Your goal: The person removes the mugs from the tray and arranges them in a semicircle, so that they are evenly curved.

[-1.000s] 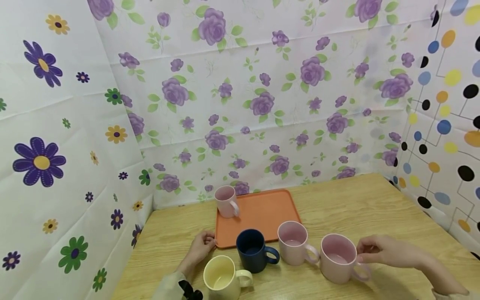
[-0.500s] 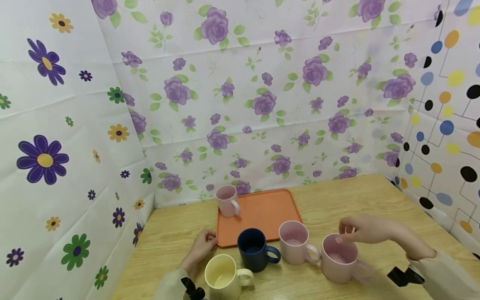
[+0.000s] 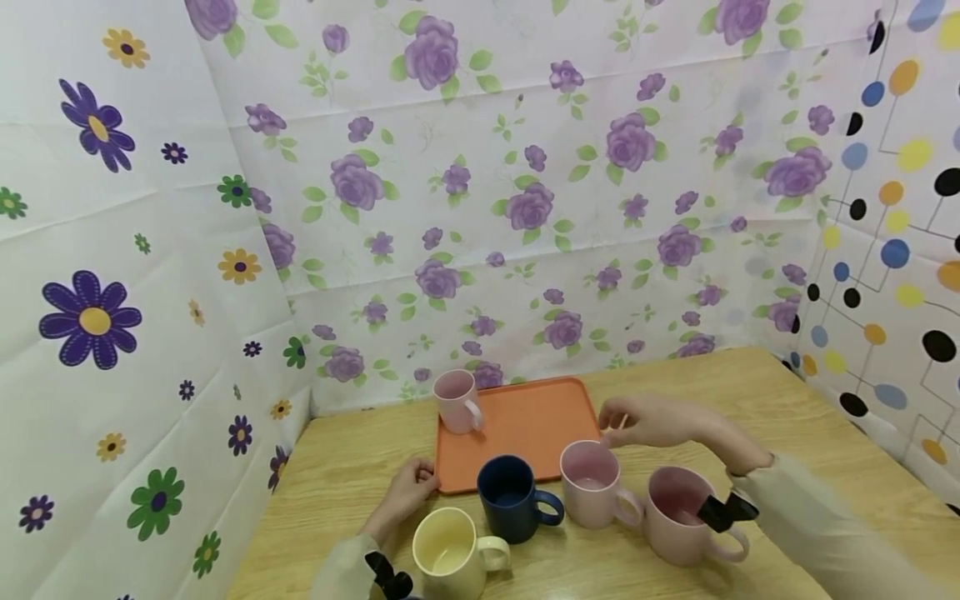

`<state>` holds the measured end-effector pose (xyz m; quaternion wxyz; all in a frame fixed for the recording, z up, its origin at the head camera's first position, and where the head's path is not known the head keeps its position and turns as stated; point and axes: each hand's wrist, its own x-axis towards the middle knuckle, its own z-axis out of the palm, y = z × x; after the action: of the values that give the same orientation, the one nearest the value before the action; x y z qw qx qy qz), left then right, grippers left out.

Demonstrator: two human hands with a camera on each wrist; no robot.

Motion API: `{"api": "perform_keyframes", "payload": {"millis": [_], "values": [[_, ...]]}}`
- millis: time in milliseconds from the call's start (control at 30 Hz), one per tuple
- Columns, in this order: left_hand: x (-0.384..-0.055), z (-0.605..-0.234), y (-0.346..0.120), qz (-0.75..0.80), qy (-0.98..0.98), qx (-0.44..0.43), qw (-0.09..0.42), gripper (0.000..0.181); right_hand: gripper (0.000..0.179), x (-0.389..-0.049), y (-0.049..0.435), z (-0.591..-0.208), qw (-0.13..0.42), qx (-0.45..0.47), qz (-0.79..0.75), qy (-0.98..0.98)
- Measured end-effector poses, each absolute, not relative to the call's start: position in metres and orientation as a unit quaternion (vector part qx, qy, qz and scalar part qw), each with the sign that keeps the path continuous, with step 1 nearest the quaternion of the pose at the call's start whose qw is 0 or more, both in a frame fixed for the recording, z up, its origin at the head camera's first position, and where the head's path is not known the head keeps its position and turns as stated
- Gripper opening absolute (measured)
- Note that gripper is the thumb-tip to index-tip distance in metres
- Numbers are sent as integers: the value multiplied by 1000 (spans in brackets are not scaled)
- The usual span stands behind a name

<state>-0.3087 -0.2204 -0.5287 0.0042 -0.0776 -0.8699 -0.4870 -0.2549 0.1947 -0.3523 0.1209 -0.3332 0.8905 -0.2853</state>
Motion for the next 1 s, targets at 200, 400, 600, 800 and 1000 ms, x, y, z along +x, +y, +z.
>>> {"api": "perform_keyframes", "payload": {"millis": [200, 400, 600, 800, 1000], "values": [[-307, -529, -228, -468, -880, -75, -2, 25, 27, -266, 167, -351, 138, -317, -322, 882], [-307, -530, -231, -471, -879, -77, -1, 23, 26, -285, 131, -368, 157, -274, -371, 873], [-309, -532, -231, -488, -868, -89, -13, 23, 25, -306, 96, -392, 166, -179, -436, 866], [-308, -532, -229, -493, -865, -88, -18, 22, 40, -320, 62, -406, 186, -110, -538, 815], [-308, -530, -226, -491, -866, -93, -18, 22, 58, -330, 43, -417, 235, -99, -614, 747]]}}
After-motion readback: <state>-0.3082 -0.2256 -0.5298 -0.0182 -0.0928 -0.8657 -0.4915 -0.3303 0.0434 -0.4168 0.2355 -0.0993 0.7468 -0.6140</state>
